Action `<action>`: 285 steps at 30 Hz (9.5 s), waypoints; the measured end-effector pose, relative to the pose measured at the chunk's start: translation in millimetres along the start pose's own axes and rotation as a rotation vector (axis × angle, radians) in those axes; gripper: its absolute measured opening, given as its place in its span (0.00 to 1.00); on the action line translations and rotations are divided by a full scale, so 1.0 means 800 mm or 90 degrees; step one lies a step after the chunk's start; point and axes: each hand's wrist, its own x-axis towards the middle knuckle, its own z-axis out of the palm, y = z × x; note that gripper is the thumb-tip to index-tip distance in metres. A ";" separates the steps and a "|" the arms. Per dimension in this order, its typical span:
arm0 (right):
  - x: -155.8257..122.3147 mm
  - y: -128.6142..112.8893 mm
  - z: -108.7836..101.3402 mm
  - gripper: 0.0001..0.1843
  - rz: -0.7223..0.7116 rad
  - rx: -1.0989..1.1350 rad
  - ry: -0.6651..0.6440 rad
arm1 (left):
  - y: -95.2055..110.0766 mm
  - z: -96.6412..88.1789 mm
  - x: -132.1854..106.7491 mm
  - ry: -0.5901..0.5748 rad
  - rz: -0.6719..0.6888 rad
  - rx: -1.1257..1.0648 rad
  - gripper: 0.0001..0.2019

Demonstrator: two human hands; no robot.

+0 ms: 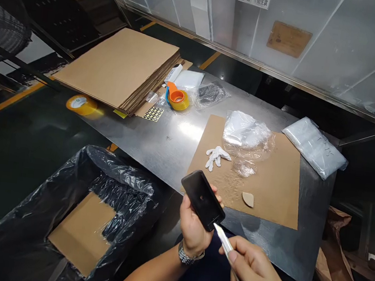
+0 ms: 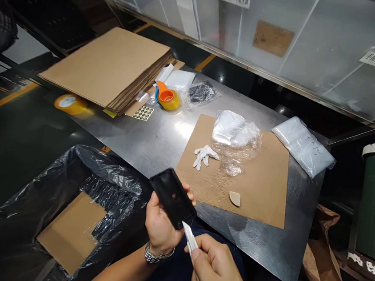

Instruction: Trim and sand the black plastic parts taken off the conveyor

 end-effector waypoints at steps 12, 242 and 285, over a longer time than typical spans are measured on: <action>-0.015 0.022 -0.028 0.14 -0.345 -0.630 0.240 | 0.019 0.004 0.007 0.052 -0.246 0.104 0.18; 0.035 0.011 -0.088 0.23 -0.392 -0.345 0.138 | -0.017 -0.022 -0.031 -0.198 -0.542 0.297 0.18; 0.087 0.074 -0.034 0.21 -0.270 0.128 0.449 | -0.033 -0.048 -0.019 -0.288 0.146 0.765 0.30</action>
